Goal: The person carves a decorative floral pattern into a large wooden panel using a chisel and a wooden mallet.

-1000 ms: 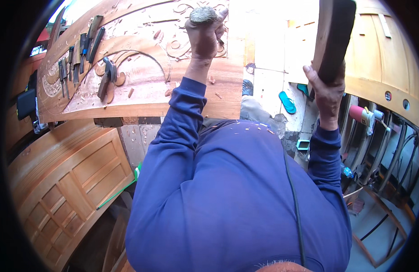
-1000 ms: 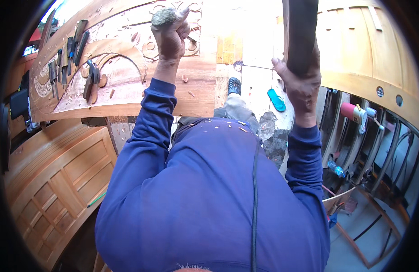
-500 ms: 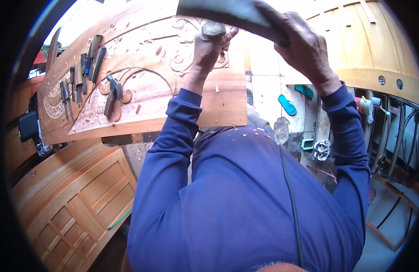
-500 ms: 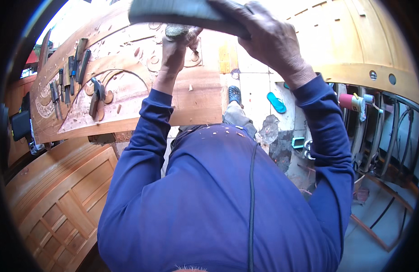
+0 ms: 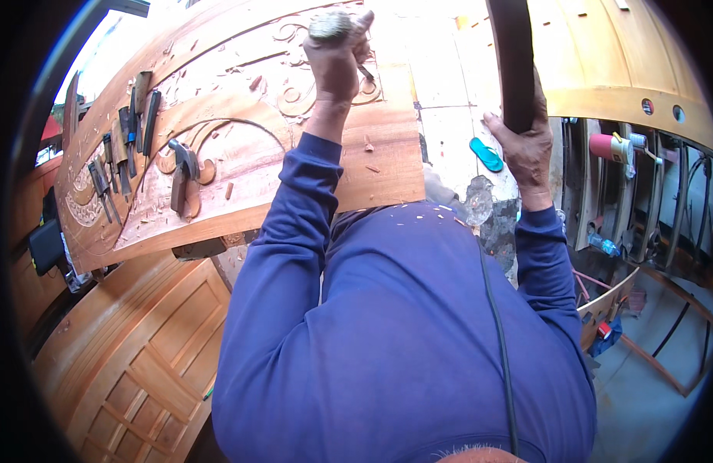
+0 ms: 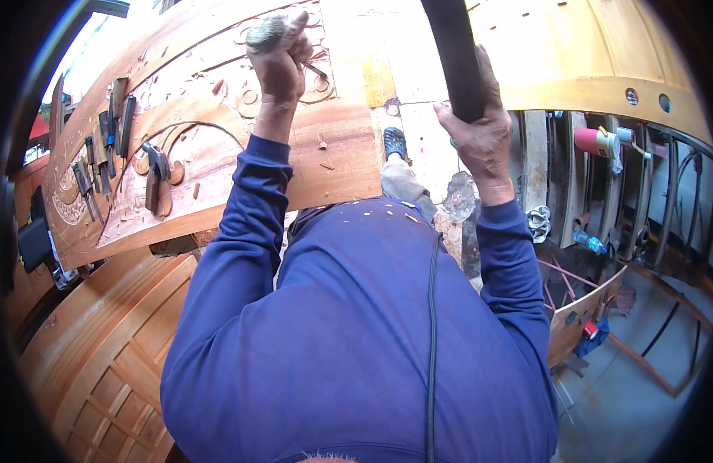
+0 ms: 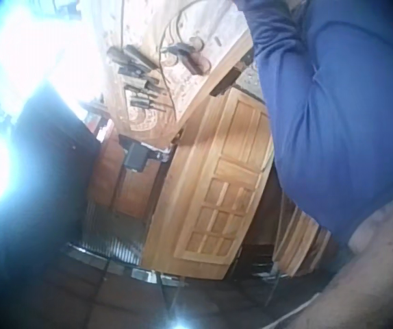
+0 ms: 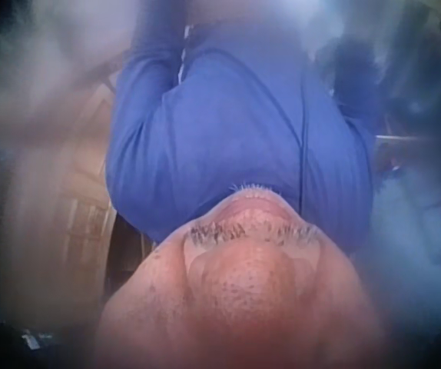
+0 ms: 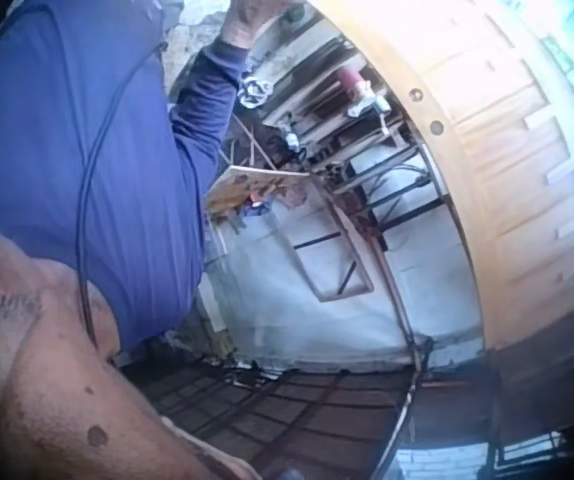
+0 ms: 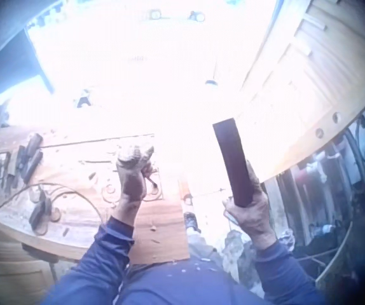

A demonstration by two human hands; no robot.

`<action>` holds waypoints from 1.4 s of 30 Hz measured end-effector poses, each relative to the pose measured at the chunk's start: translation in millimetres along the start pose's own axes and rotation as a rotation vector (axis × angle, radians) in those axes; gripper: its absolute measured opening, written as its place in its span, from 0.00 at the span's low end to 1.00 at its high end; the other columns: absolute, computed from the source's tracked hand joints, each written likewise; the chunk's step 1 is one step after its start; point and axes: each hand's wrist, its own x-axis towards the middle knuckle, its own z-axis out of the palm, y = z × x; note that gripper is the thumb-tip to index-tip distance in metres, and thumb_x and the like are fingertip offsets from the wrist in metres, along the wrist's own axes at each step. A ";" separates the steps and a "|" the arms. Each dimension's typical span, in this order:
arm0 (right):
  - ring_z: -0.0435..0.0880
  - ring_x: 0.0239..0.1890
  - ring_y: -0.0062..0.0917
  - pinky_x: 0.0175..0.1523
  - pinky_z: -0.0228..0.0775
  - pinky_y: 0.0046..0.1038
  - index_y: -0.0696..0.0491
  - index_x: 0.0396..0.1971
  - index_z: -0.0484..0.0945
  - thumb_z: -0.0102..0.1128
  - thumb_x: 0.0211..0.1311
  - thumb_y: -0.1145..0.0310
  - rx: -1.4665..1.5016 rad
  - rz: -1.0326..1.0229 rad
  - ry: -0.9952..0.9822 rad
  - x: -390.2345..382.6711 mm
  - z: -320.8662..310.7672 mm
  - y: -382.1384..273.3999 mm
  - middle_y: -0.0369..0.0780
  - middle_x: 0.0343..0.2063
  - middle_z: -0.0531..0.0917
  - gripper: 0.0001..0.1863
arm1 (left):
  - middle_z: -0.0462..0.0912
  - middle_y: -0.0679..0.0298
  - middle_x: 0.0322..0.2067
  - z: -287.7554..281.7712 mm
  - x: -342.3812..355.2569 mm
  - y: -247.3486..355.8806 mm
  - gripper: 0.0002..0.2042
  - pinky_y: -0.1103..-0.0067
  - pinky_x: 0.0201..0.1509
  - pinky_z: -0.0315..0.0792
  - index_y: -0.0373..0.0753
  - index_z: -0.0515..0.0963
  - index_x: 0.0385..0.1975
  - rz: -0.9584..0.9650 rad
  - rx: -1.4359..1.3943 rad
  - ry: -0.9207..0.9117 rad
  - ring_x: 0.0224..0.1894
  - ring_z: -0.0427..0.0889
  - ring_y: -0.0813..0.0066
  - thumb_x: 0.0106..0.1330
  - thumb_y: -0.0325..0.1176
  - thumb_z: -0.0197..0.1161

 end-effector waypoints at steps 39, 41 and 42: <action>0.81 0.63 0.26 0.65 0.77 0.30 0.48 0.78 0.58 0.76 0.55 0.79 0.080 -0.140 -0.124 34.9 12.3 6.1 0.44 0.65 0.78 0.51 | 0.74 0.73 0.19 19.9 -5.0 2.0 0.11 0.83 0.26 0.72 0.44 0.74 0.31 0.109 0.269 0.429 0.20 0.73 0.83 0.71 0.37 0.69; 0.78 0.66 0.27 0.68 0.73 0.29 0.49 0.78 0.57 0.76 0.56 0.78 0.132 -0.015 -0.138 28.9 -0.2 9.6 0.44 0.68 0.76 0.51 | 0.68 0.75 0.16 18.7 12.7 10.0 0.14 0.85 0.16 0.64 0.47 0.70 0.25 0.117 0.035 0.573 0.16 0.67 0.86 0.69 0.36 0.69; 0.77 0.67 0.25 0.69 0.72 0.28 0.50 0.78 0.57 0.76 0.56 0.79 0.100 0.014 -0.151 26.4 -10.1 17.3 0.41 0.69 0.75 0.51 | 0.67 0.75 0.15 21.7 5.9 8.5 0.14 0.84 0.16 0.64 0.47 0.69 0.25 0.121 0.132 0.611 0.15 0.66 0.86 0.69 0.35 0.69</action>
